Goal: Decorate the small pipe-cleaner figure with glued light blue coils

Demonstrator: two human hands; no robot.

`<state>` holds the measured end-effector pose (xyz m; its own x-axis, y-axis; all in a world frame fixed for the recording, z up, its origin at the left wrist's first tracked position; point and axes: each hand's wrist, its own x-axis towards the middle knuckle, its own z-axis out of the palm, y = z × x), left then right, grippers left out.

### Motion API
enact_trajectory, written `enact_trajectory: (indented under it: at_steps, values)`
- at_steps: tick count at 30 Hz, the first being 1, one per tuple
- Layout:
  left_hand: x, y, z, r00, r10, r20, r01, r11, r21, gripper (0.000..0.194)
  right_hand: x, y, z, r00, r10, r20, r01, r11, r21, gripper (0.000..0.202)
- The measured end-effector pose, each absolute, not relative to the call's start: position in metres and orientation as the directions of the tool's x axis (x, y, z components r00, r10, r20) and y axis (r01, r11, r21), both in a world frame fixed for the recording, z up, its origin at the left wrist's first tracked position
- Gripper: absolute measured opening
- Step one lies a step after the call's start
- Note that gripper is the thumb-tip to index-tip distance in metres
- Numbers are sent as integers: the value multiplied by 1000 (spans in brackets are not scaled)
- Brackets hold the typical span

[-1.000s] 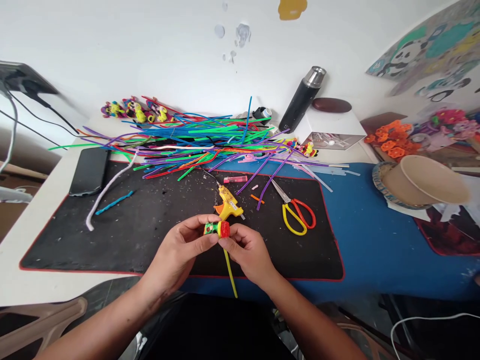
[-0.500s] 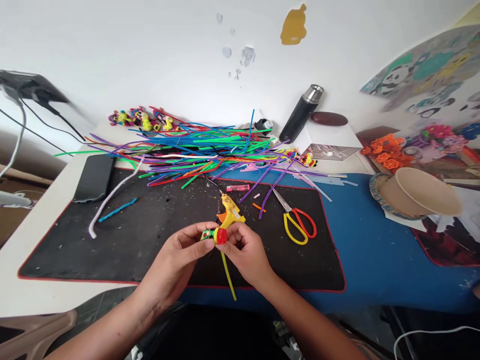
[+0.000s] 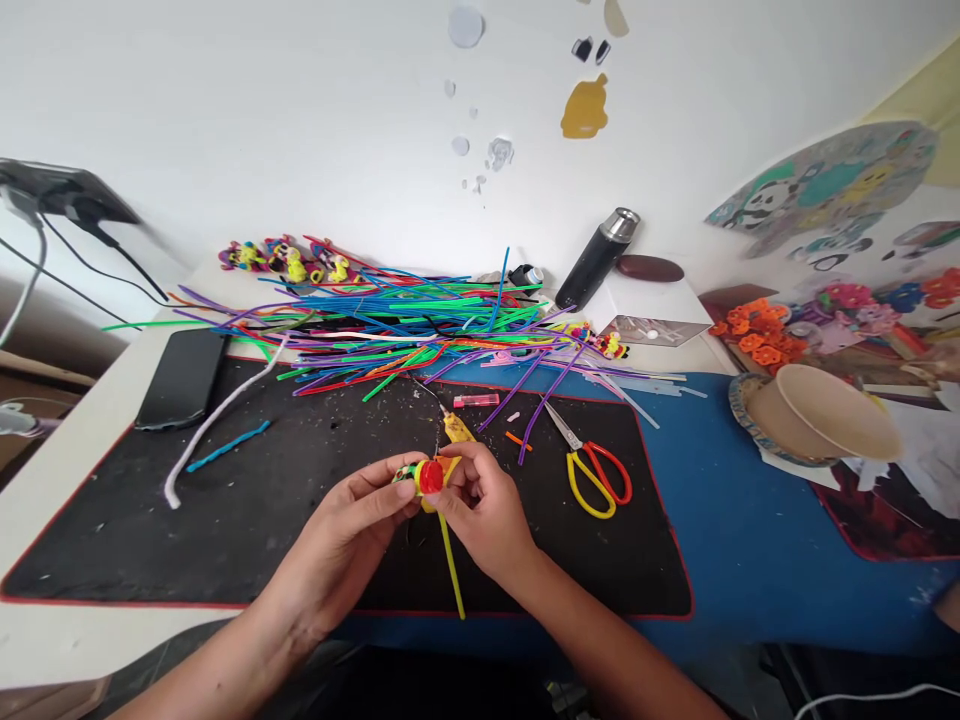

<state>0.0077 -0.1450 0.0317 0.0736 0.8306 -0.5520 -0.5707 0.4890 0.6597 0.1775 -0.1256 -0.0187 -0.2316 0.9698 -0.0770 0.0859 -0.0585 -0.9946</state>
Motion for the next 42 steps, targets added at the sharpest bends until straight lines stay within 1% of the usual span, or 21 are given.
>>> enact_trajectory:
  at_steps: [3,9,18,21,26,29,34,37,39,42]
  values:
    - [7,-143,29,69,833,-549,-571,484,663,45,175,-122,-18,-224,972,-74,82,-57,-995,39]
    - [7,-138,27,36,847,-530,-539,463,703,47,172,-118,-17,-312,949,-39,85,-13,-996,33]
    - [7,-131,28,-40,839,-542,-531,442,723,49,170,-112,-14,-250,968,39,111,69,-991,21]
    - [7,-128,29,-54,836,-546,-525,442,728,48,171,-110,-13,-252,966,50,119,82,-989,21]
    - [9,-127,27,-50,838,-543,-534,437,724,49,173,-108,-12,-271,963,2,148,43,-988,24]
    - [11,-126,24,-42,840,-541,-541,435,719,48,175,-109,-12,-285,959,1,161,48,-986,25]
    - [13,-125,20,1,861,-508,-528,432,731,41,180,-109,-10,-313,950,9,171,65,-983,28]
    - [9,-122,22,64,873,-484,-488,450,748,39,184,-106,-9,-358,933,-29,64,-7,-998,30]
    - [2,-120,24,137,881,-454,-451,463,763,45,188,-104,-9,-425,899,-105,-60,-144,-988,34]
    - [-10,-115,25,321,877,-358,-406,469,784,62,196,-100,-8,-540,813,-218,-209,-380,-901,41]
